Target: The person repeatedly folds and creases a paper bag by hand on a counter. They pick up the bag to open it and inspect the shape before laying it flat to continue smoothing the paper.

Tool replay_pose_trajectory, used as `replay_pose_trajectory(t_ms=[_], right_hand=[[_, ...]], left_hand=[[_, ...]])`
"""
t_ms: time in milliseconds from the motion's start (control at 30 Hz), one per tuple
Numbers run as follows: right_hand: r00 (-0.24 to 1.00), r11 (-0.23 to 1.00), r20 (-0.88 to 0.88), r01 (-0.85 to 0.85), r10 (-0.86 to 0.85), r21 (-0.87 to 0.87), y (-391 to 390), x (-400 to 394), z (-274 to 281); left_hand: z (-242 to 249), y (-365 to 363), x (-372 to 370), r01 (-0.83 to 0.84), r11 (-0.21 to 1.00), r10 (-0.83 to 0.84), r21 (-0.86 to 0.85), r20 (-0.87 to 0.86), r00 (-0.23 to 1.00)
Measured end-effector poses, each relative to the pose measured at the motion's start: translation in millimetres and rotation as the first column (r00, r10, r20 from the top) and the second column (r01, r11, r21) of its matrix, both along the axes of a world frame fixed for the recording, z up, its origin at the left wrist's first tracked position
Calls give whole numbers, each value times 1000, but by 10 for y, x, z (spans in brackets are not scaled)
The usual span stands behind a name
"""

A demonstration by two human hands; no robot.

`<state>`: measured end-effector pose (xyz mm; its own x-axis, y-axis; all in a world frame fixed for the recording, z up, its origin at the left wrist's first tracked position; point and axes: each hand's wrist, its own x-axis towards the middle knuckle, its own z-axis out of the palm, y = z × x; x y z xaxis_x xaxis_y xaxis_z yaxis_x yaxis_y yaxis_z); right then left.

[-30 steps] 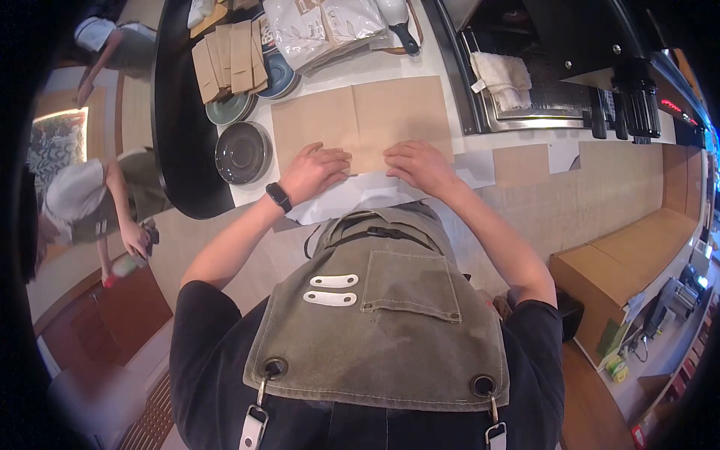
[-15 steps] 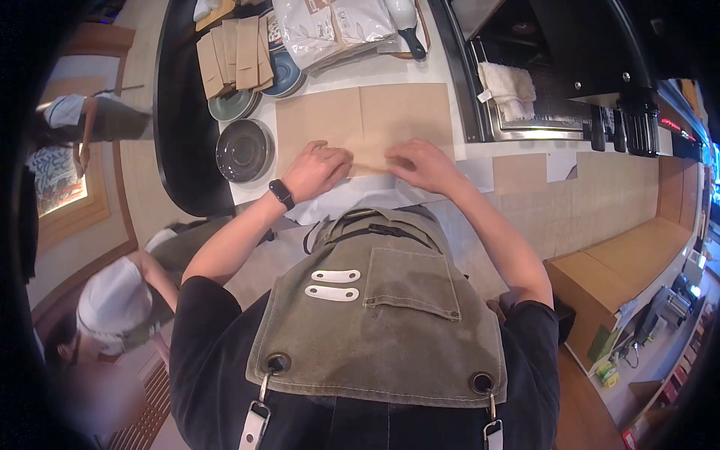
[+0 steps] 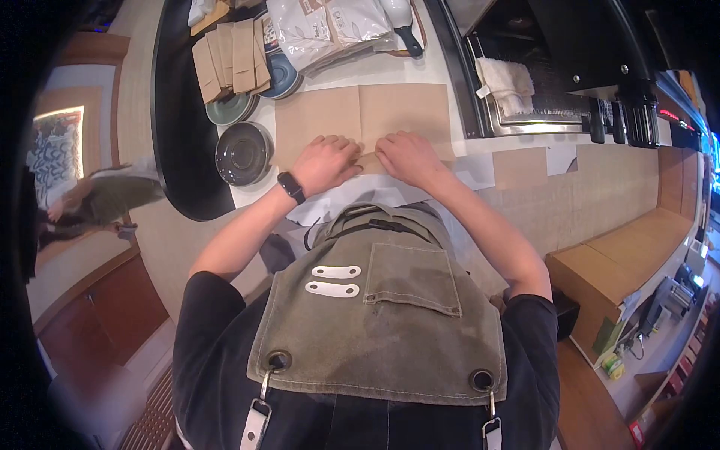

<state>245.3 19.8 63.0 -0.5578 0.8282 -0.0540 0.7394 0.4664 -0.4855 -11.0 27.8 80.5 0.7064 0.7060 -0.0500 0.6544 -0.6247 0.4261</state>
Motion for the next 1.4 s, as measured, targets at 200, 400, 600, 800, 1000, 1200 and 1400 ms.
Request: replay_pose_trajectory(t_ms=[200, 400, 600, 800, 1000, 1200, 1400], right_hand=[[997, 990, -75, 10, -21, -140, 57, 75, 32], [998, 967, -41, -59, 50, -249, 215, 368, -76], [1000, 933, 3, -12, 14, -360, 377, 546, -28], [998, 868, 37, 67, -56, -492, 475, 561, 9], [984, 886, 164, 140, -74, -442, 596, 486, 44], [975, 926, 220, 110, -30, -360, 682, 443, 37], [965, 917, 254, 153, -59, -369, 678, 437, 18]], left_hand=[[-216, 183, -26, -10, 976, 17, -217, 31, 999], [-145, 366, -253, 37, 935, -12, -353, 74, 997], [-82, 552, -603, -25, 901, 14, -433, -30, 999], [-42, 692, -733, -9, 905, -20, -425, -64, 998], [-147, 804, -786, -19, 920, -30, -392, -120, 992], [-144, 881, -810, -31, 908, -37, -418, -153, 988], [-134, 863, -772, -36, 919, -39, -392, -180, 983]])
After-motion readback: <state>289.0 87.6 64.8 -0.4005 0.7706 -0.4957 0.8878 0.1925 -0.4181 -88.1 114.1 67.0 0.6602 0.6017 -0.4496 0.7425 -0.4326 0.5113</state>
